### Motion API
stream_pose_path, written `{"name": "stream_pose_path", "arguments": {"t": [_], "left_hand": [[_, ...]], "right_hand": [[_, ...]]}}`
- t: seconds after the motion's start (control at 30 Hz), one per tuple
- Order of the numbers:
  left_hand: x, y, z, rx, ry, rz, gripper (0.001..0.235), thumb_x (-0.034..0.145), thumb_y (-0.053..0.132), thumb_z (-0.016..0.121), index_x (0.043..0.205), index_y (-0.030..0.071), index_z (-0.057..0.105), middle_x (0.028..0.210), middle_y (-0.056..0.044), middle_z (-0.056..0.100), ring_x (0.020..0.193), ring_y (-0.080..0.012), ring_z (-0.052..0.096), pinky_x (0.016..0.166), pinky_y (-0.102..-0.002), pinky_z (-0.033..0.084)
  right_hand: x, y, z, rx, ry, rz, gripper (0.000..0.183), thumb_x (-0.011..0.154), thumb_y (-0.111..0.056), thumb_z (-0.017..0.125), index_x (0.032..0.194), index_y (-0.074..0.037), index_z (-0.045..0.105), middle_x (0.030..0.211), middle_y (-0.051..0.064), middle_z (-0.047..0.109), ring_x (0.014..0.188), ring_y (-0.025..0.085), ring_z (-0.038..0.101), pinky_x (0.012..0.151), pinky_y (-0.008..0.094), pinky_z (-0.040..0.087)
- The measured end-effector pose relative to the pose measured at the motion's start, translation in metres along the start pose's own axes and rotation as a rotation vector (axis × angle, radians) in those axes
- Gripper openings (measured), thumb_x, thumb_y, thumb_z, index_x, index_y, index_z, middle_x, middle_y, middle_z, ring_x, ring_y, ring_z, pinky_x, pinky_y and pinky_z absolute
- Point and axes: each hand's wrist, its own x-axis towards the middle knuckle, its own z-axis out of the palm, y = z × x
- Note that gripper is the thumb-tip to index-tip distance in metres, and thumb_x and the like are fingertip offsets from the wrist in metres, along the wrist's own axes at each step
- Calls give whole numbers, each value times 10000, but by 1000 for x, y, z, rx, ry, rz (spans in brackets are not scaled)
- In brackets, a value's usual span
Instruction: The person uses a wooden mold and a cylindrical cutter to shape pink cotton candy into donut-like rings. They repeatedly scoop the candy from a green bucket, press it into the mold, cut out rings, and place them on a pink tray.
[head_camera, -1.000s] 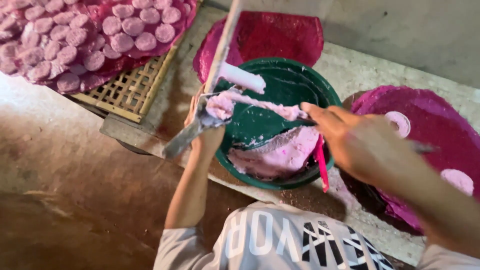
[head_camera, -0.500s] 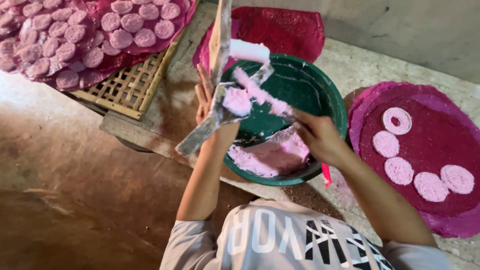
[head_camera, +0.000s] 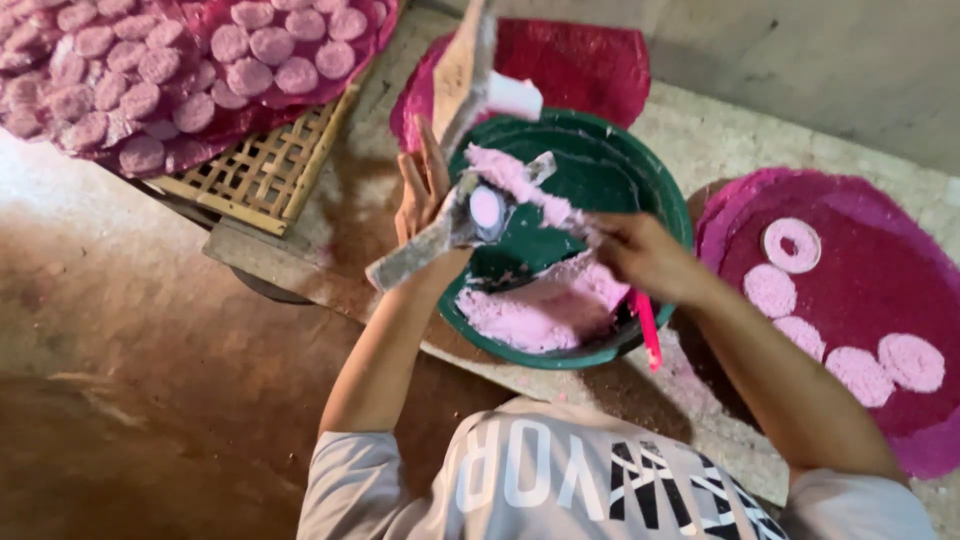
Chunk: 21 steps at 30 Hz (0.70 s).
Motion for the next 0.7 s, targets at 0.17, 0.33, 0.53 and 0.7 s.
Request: {"name": "stream_pose_path", "arguments": {"t": [0.17, 0.33, 0.53, 0.7], "left_hand": [[-4, -28, 10, -34, 179, 63, 392, 828, 269, 797, 1161, 182, 610, 1499, -405, 330, 1150, -440, 628, 794, -411, 598], [-20, -49, 29, -1101, 159, -606, 382, 782, 34, 740, 1146, 17, 622, 1040, -76, 637, 968, -233, 628, 819, -373, 540], [-64, 44, 25, -2031, -460, -904, 341, 718, 15, 678, 1057, 34, 650, 941, -70, 652, 870, -239, 654, 773, -401, 570], [-89, 159, 25, -2083, -951, -802, 460, 779, 33, 686, 1236, -10, 657, 1104, -108, 691, 1022, -224, 645, 914, -347, 529]], "right_hand": [[-20, 18, -4, 204, -162, 57, 459, 1019, -149, 521, 1466, -56, 571, 742, -16, 522, 616, 82, 467, 533, 257, 416], [-15, 51, -10, 227, -383, 122, 674, 940, -147, 528, 1578, -73, 324, 1057, 62, 686, 884, 142, 608, 774, 284, 479], [-20, 8, -10, 464, -61, -545, 891, 1054, -554, 527, 1688, -81, 116, 1644, 156, 397, 1427, 273, 499, 1188, 444, 406], [-71, -23, -33, 1173, 57, -678, 1047, 983, -675, 614, 1655, -179, -17, 1501, 252, 449, 1216, 382, 622, 974, 531, 551]]}}
